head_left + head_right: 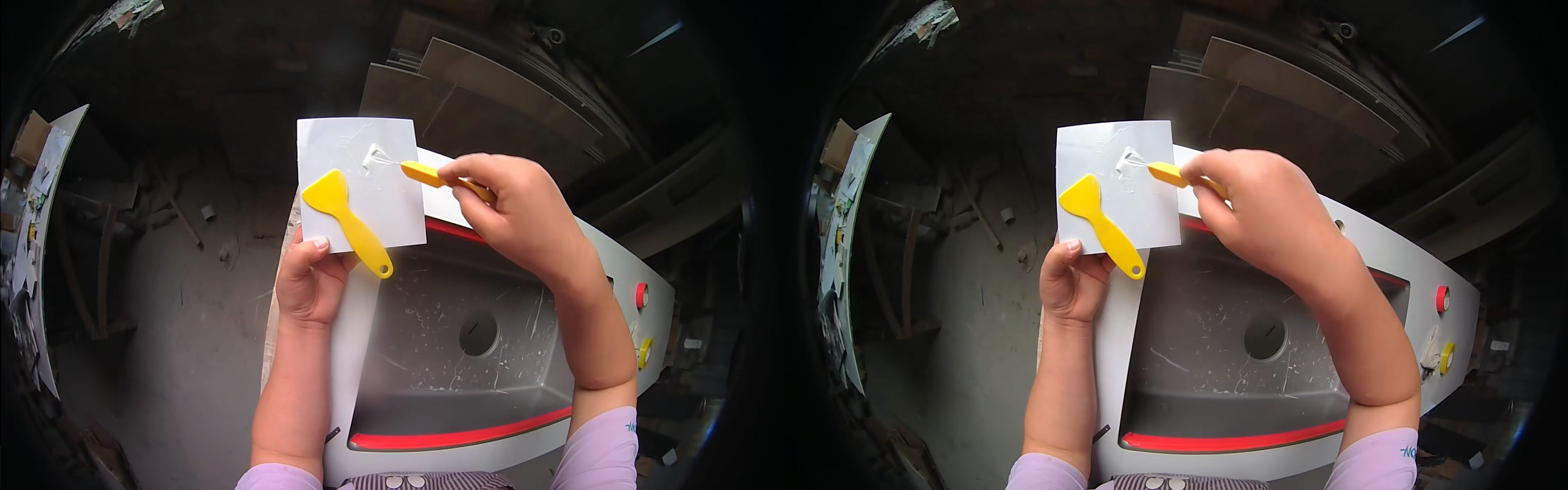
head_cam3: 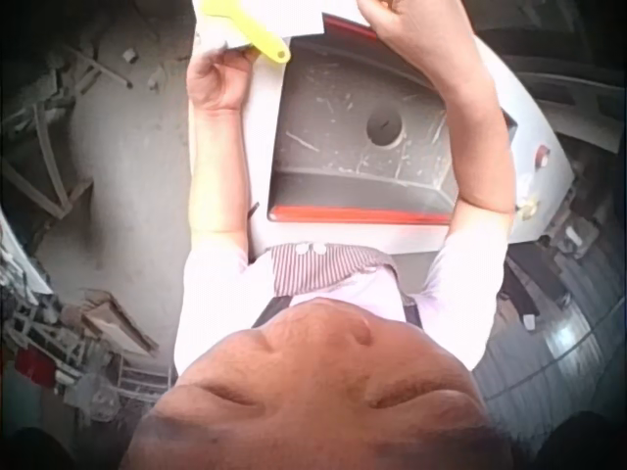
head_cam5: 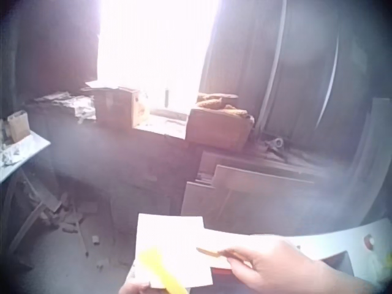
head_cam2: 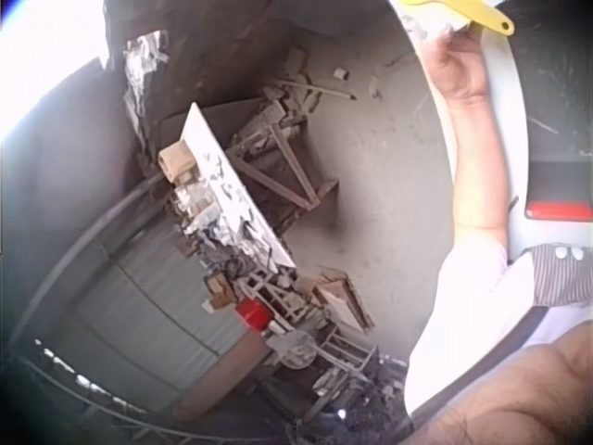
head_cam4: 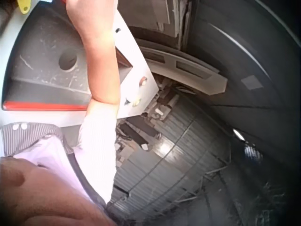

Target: The person uses a yellow plastic scraper to spread a white paste from a small square tile onto the red-taped edges of a white sink unit. The person repeatedly scoops paste and applies it along the perimeter of the sink opening.

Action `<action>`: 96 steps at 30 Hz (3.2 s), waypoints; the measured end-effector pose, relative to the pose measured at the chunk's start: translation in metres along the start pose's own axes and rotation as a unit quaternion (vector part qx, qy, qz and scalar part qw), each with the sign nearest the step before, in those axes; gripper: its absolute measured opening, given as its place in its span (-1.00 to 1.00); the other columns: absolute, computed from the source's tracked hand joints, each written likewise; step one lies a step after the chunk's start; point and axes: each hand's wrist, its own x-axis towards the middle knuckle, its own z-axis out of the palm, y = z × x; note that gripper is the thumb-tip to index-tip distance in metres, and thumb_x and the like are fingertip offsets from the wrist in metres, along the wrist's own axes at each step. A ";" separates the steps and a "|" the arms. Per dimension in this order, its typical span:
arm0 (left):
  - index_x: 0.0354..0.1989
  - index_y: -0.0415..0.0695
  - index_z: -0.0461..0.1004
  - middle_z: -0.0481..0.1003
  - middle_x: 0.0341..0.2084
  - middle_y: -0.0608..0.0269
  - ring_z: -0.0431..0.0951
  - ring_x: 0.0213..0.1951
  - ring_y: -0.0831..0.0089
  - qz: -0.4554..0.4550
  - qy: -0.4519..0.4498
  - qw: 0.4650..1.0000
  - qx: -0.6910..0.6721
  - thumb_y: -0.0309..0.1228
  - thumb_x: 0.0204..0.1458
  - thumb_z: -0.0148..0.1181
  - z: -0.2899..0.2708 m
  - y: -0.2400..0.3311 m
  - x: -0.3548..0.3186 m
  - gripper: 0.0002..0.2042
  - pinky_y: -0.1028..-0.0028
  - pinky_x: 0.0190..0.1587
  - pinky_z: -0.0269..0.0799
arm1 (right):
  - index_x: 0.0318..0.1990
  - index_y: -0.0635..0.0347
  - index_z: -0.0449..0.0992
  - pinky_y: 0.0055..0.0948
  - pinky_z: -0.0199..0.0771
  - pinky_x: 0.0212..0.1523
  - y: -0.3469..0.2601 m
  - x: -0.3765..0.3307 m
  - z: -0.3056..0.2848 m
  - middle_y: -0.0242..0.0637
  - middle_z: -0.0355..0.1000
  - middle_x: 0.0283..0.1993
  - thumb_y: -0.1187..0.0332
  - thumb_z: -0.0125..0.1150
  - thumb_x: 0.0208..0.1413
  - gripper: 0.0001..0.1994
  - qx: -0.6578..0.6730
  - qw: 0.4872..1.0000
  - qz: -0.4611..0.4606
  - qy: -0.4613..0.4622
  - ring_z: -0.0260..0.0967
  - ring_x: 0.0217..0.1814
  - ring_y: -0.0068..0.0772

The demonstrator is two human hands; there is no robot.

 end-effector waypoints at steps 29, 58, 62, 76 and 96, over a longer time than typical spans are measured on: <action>0.03 -0.27 0.42 0.52 -0.05 0.05 0.48 0.07 0.17 0.083 0.017 0.992 -0.092 -0.57 -0.04 0.17 -0.006 0.004 0.002 -0.62 0.11 0.29 0.29 | -0.08 0.31 0.56 -0.56 0.48 -0.15 0.060 -0.045 -0.014 -0.30 0.52 -0.27 0.53 0.17 0.15 -0.80 0.247 0.946 0.208 -0.030 0.45 -0.24 -0.59; 0.09 -0.26 0.38 0.49 0.01 0.06 0.47 0.09 0.18 0.076 0.002 0.993 -0.087 -0.57 -0.03 0.17 -0.007 0.005 0.002 -0.57 0.11 0.30 0.29 | -0.37 0.34 0.52 -0.38 0.45 -0.23 0.075 -0.080 0.048 -0.14 0.51 -0.33 0.41 0.23 0.08 -0.86 0.101 0.953 0.283 0.042 0.47 -0.32 -0.28; 0.09 -0.25 0.38 0.49 0.01 0.06 0.47 0.09 0.18 0.073 0.003 0.994 -0.086 -0.57 -0.03 0.17 -0.007 0.004 0.002 -0.57 0.11 0.30 0.28 | -0.35 0.33 0.52 -0.35 0.45 -0.23 0.071 -0.073 0.056 -0.12 0.50 -0.34 0.42 0.23 0.07 -0.88 0.099 0.963 0.246 0.039 0.47 -0.30 -0.23; 0.04 -0.27 0.42 0.51 0.00 0.05 0.47 0.09 0.19 0.070 0.005 0.993 -0.095 -0.58 -0.03 0.17 -0.009 0.004 0.002 -0.62 0.10 0.31 0.26 | -0.39 0.31 0.51 -0.32 0.44 -0.25 0.061 -0.073 0.053 -0.13 0.50 -0.36 0.41 0.23 0.06 -0.88 0.073 0.967 0.233 0.066 0.46 -0.31 -0.20; 0.03 -0.26 0.43 0.51 -0.01 0.07 0.47 0.09 0.19 0.069 0.009 0.994 -0.078 -0.57 -0.02 0.16 -0.011 0.005 0.001 -0.63 0.12 0.31 0.27 | -0.41 0.29 0.51 -0.31 0.45 -0.25 0.077 -0.072 0.067 -0.16 0.51 -0.36 0.40 0.25 0.05 -0.87 0.047 0.967 0.243 0.052 0.47 -0.31 -0.19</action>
